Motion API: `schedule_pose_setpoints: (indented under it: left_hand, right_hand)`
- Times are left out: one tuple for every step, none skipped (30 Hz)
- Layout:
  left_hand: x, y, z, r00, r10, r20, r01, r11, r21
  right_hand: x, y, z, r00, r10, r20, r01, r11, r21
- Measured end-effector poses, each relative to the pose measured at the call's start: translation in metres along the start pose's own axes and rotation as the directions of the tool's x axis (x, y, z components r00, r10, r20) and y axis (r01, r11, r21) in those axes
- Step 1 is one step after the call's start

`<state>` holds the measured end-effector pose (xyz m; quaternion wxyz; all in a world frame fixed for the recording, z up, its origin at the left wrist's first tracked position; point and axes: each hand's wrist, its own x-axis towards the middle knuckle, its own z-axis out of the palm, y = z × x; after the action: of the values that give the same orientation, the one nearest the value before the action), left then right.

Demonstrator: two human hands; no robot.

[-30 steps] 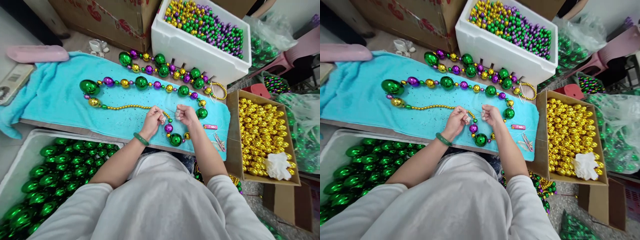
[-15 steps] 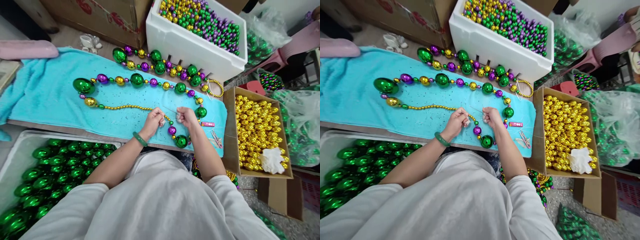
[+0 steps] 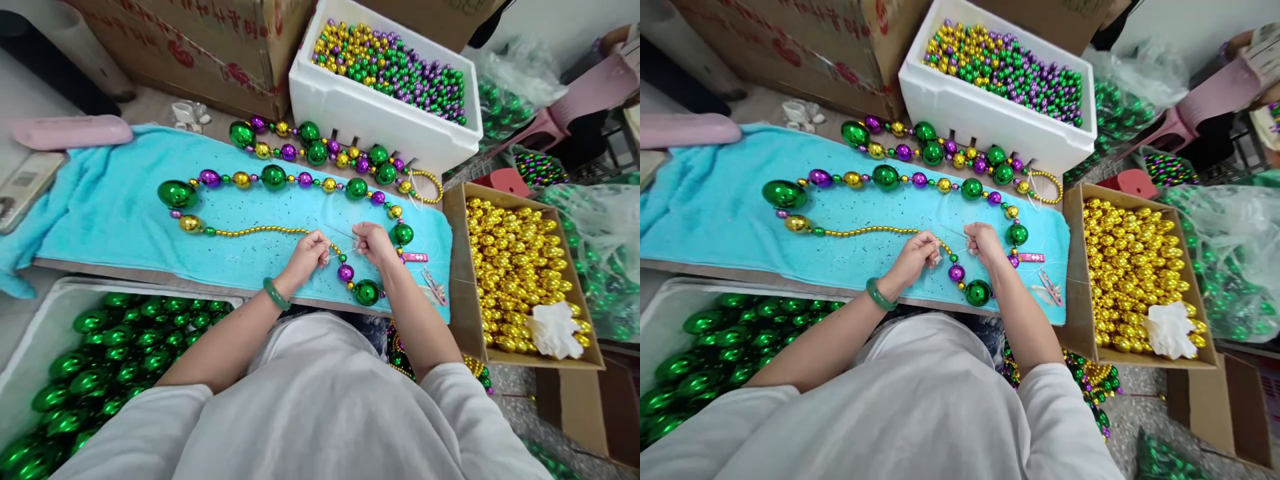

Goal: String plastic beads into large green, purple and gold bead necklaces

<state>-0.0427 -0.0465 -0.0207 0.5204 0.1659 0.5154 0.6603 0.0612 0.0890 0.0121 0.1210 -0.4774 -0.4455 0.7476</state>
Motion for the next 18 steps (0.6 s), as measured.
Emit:
schedule_pose_setpoints:
  left_hand:
    - [-0.002, 0.002, -0.001, 1.0, -0.026, -0.012, 0.026, 0.999, 0.019]
    - [-0.004, 0.005, -0.001, 0.999, -0.047, -0.027, 0.048, 0.998, 0.037]
    - [-0.006, 0.007, -0.001, 0.997, -0.062, -0.041, 0.064, 0.996, 0.056]
    - [-0.007, 0.008, -0.001, 0.996, -0.08, -0.049, 0.084, 0.994, 0.076]
    - [-0.008, 0.009, 0.0, 0.993, -0.105, -0.055, 0.11, 0.989, 0.097]
    - [-0.008, 0.009, 0.001, 0.989, -0.135, -0.063, 0.141, 0.983, 0.12]
    - [-0.008, 0.008, 0.002, 0.984, -0.161, -0.077, 0.171, 0.974, 0.149]
    - [-0.007, 0.006, 0.004, 0.979, -0.18, -0.095, 0.196, 0.963, 0.185]
    - [-0.005, 0.004, 0.005, 0.975, -0.189, -0.114, 0.211, 0.95, 0.229]
    - [-0.004, 0.002, 0.006, 0.974, -0.186, -0.126, 0.215, 0.937, 0.276]
    - [-0.002, 0.0, 0.007, 0.976, -0.175, -0.129, 0.208, 0.924, 0.321]
    - [-0.001, -0.001, 0.007, 0.979, -0.162, -0.123, 0.196, 0.912, 0.359]
    - [0.0, -0.002, 0.007, 0.983, -0.146, -0.111, 0.178, 0.903, 0.39]
    - [0.0, -0.002, 0.007, 0.988, -0.122, -0.093, 0.15, 0.894, 0.422]
    - [0.0, -0.002, 0.007, 0.994, -0.089, -0.071, 0.111, 0.88, 0.462]
    - [0.0, -0.001, 0.006, 0.998, -0.043, -0.048, 0.062, 0.857, 0.512]
    - [-0.001, 0.0, 0.006, 1.0, 0.013, -0.027, 0.005, 0.822, 0.569]
    - [-0.001, 0.001, 0.005, 0.997, 0.075, -0.007, -0.054, 0.779, 0.625]
  right_hand:
    - [-0.001, -0.002, 0.002, 1.0, -0.023, 0.007, 0.023, 1.0, -0.001]
    - [-0.003, -0.004, 0.004, 0.999, -0.049, 0.018, 0.049, 0.999, 0.0]
    - [-0.004, -0.006, 0.006, 0.997, -0.076, 0.03, 0.076, 0.997, 0.004]
    - [-0.006, -0.009, 0.008, 0.994, -0.101, 0.039, 0.1, 0.995, 0.012]
    - [-0.007, -0.011, 0.011, 0.992, -0.121, 0.044, 0.12, 0.993, 0.021]
    - [-0.009, -0.013, 0.013, 0.99, -0.135, 0.046, 0.134, 0.991, 0.03]
    - [-0.01, -0.014, 0.015, 0.988, -0.15, 0.046, 0.149, 0.988, 0.037]
    - [-0.011, -0.015, 0.017, 0.985, -0.167, 0.05, 0.165, 0.985, 0.041]
    - [-0.012, -0.016, 0.019, 0.981, -0.183, 0.057, 0.18, 0.983, 0.044]
    - [-0.013, -0.016, 0.021, 0.978, -0.197, 0.066, 0.194, 0.98, 0.044]
    - [-0.013, -0.016, 0.022, 0.975, -0.208, 0.075, 0.205, 0.978, 0.042]
    - [-0.013, -0.016, 0.023, 0.974, -0.213, 0.081, 0.211, 0.977, 0.039]
    - [-0.013, -0.016, 0.023, 0.974, -0.212, 0.083, 0.209, 0.977, 0.037]
    - [-0.012, -0.016, 0.023, 0.976, -0.202, 0.08, 0.2, 0.979, 0.036]
    - [-0.01, -0.016, 0.022, 0.98, -0.185, 0.075, 0.183, 0.982, 0.037]
    - [-0.009, -0.015, 0.02, 0.984, -0.163, 0.069, 0.161, 0.986, 0.038]
    - [-0.007, -0.014, 0.018, 0.988, -0.141, 0.063, 0.138, 0.99, 0.04]
    - [-0.005, -0.013, 0.015, 0.991, -0.119, 0.057, 0.117, 0.992, 0.04]
